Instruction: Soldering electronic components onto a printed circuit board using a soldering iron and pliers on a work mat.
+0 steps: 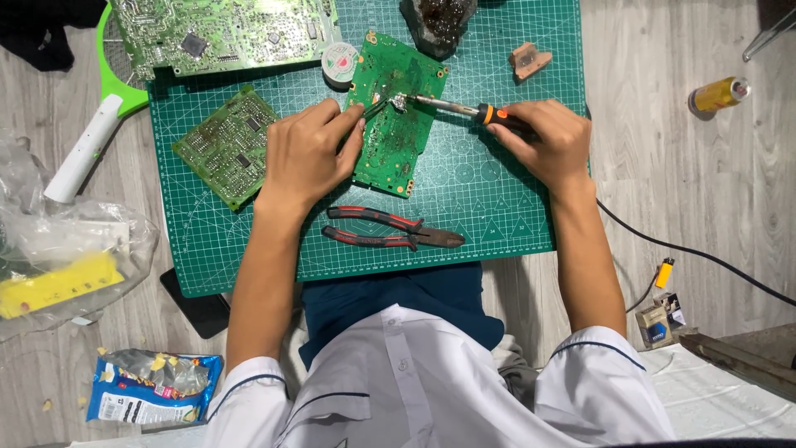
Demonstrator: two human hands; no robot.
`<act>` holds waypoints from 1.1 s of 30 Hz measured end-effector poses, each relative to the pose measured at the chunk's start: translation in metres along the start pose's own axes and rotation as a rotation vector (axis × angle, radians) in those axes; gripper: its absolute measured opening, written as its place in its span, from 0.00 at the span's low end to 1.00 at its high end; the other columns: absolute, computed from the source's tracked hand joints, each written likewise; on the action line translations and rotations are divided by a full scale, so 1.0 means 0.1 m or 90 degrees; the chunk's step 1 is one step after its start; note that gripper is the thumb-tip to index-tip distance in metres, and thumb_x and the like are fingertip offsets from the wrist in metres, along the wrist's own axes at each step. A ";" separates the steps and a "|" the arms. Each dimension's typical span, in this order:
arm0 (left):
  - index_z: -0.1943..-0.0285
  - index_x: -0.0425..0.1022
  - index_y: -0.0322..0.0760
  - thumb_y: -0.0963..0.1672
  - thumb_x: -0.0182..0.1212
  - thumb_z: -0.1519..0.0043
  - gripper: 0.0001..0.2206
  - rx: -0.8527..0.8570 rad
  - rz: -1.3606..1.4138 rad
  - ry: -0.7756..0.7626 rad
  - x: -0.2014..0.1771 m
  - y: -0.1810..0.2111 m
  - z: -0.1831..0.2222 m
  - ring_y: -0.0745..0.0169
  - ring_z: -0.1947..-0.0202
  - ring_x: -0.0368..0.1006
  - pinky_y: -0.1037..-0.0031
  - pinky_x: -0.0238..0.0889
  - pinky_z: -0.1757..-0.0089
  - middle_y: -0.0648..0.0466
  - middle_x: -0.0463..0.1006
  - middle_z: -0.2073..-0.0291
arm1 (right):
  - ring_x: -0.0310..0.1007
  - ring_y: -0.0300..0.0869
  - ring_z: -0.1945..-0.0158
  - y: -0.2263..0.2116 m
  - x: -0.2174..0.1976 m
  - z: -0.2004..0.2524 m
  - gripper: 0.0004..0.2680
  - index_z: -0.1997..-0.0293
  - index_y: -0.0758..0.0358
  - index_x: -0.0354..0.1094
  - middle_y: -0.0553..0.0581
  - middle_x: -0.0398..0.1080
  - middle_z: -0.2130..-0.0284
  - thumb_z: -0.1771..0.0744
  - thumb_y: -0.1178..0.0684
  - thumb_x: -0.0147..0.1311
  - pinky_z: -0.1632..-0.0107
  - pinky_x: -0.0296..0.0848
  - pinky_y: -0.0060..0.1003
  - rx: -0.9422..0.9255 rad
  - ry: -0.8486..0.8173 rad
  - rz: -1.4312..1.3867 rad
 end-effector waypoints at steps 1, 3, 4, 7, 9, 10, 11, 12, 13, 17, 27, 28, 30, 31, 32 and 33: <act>0.59 0.81 0.48 0.45 0.60 0.35 0.05 0.000 0.000 0.000 0.00 0.00 0.00 0.65 0.84 0.65 0.79 0.59 0.79 0.62 0.60 0.82 | 0.77 0.47 0.69 -0.01 0.00 0.00 0.07 0.60 0.64 0.78 0.58 0.79 0.69 0.35 0.56 0.72 0.69 0.73 0.33 0.000 0.000 0.000; 0.59 0.81 0.48 0.45 0.60 0.35 0.05 -0.003 0.000 -0.004 0.01 -0.01 0.01 0.66 0.85 0.64 0.80 0.58 0.79 0.62 0.60 0.82 | 0.77 0.47 0.69 -0.03 -0.02 -0.01 0.07 0.61 0.63 0.78 0.57 0.79 0.68 0.35 0.55 0.72 0.69 0.73 0.34 -0.006 0.007 0.001; 0.59 0.81 0.48 0.45 0.60 0.35 0.05 -0.004 0.000 -0.005 0.01 -0.01 0.01 0.66 0.85 0.64 0.80 0.58 0.79 0.62 0.60 0.82 | 0.77 0.47 0.69 -0.04 -0.02 0.00 0.07 0.61 0.63 0.78 0.57 0.79 0.68 0.35 0.55 0.72 0.69 0.73 0.34 -0.006 0.006 0.000; 0.59 0.81 0.48 0.45 0.60 0.35 0.04 0.000 -0.004 -0.005 0.00 0.00 0.00 0.66 0.85 0.64 0.80 0.58 0.79 0.62 0.60 0.82 | 0.77 0.47 0.69 -0.03 0.00 -0.01 0.07 0.61 0.64 0.78 0.58 0.79 0.69 0.35 0.55 0.72 0.69 0.73 0.34 0.000 -0.004 0.003; 0.59 0.81 0.48 0.45 0.60 0.35 0.04 0.000 -0.005 -0.006 0.01 -0.01 0.01 0.66 0.84 0.65 0.80 0.59 0.79 0.62 0.60 0.82 | 0.77 0.47 0.68 -0.01 -0.01 0.01 0.07 0.60 0.63 0.78 0.57 0.79 0.68 0.35 0.55 0.72 0.68 0.74 0.35 0.001 0.006 0.002; 0.59 0.81 0.48 0.45 0.60 0.35 0.04 0.000 -0.005 -0.007 0.01 -0.01 0.00 0.66 0.84 0.65 0.80 0.59 0.79 0.62 0.60 0.82 | 0.77 0.47 0.68 -0.02 -0.01 0.00 0.07 0.60 0.63 0.78 0.57 0.79 0.68 0.35 0.55 0.72 0.68 0.74 0.35 0.001 0.005 0.002; 0.60 0.81 0.48 0.45 0.60 0.36 0.04 0.001 -0.001 -0.003 0.00 -0.01 0.00 0.65 0.84 0.65 0.79 0.59 0.79 0.61 0.61 0.82 | 0.77 0.47 0.69 -0.04 -0.01 -0.01 0.07 0.60 0.63 0.78 0.58 0.79 0.68 0.35 0.56 0.72 0.68 0.73 0.34 -0.007 0.002 -0.001; 0.60 0.81 0.47 0.45 0.61 0.36 0.04 0.001 0.003 -0.001 0.00 0.00 0.00 0.64 0.84 0.66 0.79 0.59 0.79 0.61 0.61 0.82 | 0.77 0.47 0.69 -0.05 0.00 0.00 0.07 0.61 0.64 0.78 0.58 0.79 0.69 0.36 0.56 0.73 0.68 0.73 0.34 -0.015 -0.003 -0.005; 0.60 0.81 0.47 0.45 0.61 0.36 0.04 0.000 0.004 -0.002 -0.01 0.00 0.00 0.64 0.84 0.66 0.79 0.59 0.79 0.61 0.61 0.82 | 0.77 0.47 0.69 -0.03 0.00 0.00 0.07 0.61 0.64 0.78 0.58 0.79 0.69 0.36 0.56 0.73 0.68 0.73 0.34 -0.014 -0.005 -0.006; 0.60 0.81 0.48 0.45 0.61 0.36 0.04 0.003 -0.010 0.001 -0.04 0.03 -0.02 0.65 0.84 0.65 0.79 0.60 0.79 0.61 0.60 0.82 | 0.77 0.46 0.69 0.00 0.01 0.04 0.07 0.60 0.63 0.78 0.57 0.79 0.69 0.35 0.55 0.73 0.68 0.73 0.33 -0.016 0.001 0.009; 0.54 0.83 0.41 0.42 0.66 0.36 0.05 -0.003 -0.071 -0.038 -0.04 0.06 -0.03 0.67 0.81 0.60 0.74 0.53 0.77 0.59 0.66 0.73 | 0.67 0.46 0.69 -0.16 0.02 -0.01 0.09 0.58 0.77 0.77 0.64 0.77 0.64 0.37 0.67 0.75 0.62 0.67 0.38 -0.038 -0.056 -0.007; 0.54 0.83 0.41 0.42 0.66 0.36 0.05 -0.010 -0.070 -0.044 -0.03 0.05 -0.02 0.67 0.81 0.60 0.74 0.53 0.77 0.59 0.66 0.73 | 0.67 0.46 0.69 -0.12 0.07 0.01 0.09 0.58 0.77 0.77 0.64 0.77 0.64 0.37 0.67 0.75 0.62 0.67 0.38 -0.037 -0.064 -0.012; 0.53 0.83 0.39 0.41 0.67 0.36 0.05 0.010 -0.054 -0.035 -0.06 0.07 -0.03 0.67 0.78 0.63 0.75 0.56 0.75 0.58 0.67 0.71 | 0.66 0.44 0.71 -0.10 0.08 0.05 0.08 0.59 0.75 0.79 0.62 0.78 0.67 0.35 0.64 0.77 0.65 0.67 0.36 -0.080 -0.035 0.034; 0.53 0.83 0.39 0.41 0.67 0.36 0.05 0.007 -0.052 -0.039 -0.05 0.07 -0.02 0.67 0.78 0.63 0.75 0.56 0.75 0.58 0.67 0.71 | 0.66 0.44 0.71 -0.12 0.08 0.05 0.08 0.59 0.75 0.79 0.62 0.78 0.67 0.35 0.64 0.77 0.65 0.67 0.36 -0.077 -0.039 0.032; 0.54 0.83 0.39 0.41 0.67 0.36 0.05 0.010 -0.059 -0.034 -0.06 0.07 -0.02 0.67 0.78 0.63 0.75 0.55 0.75 0.59 0.67 0.71 | 0.67 0.45 0.70 -0.13 0.07 0.03 0.08 0.59 0.75 0.79 0.62 0.78 0.67 0.35 0.64 0.77 0.64 0.67 0.36 -0.076 -0.037 0.035; 0.54 0.83 0.40 0.41 0.67 0.36 0.04 0.014 -0.066 -0.029 -0.07 0.08 -0.03 0.67 0.78 0.63 0.75 0.55 0.75 0.59 0.67 0.71 | 0.67 0.45 0.70 -0.15 0.05 0.01 0.09 0.59 0.75 0.79 0.62 0.78 0.66 0.35 0.64 0.78 0.64 0.67 0.37 -0.075 -0.034 0.038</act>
Point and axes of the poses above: each hand's wrist, its own z-axis away from the middle knuckle, its own x-axis out of the palm, y = z × x, the point moved 9 cm from there along -z, towards the middle knuckle
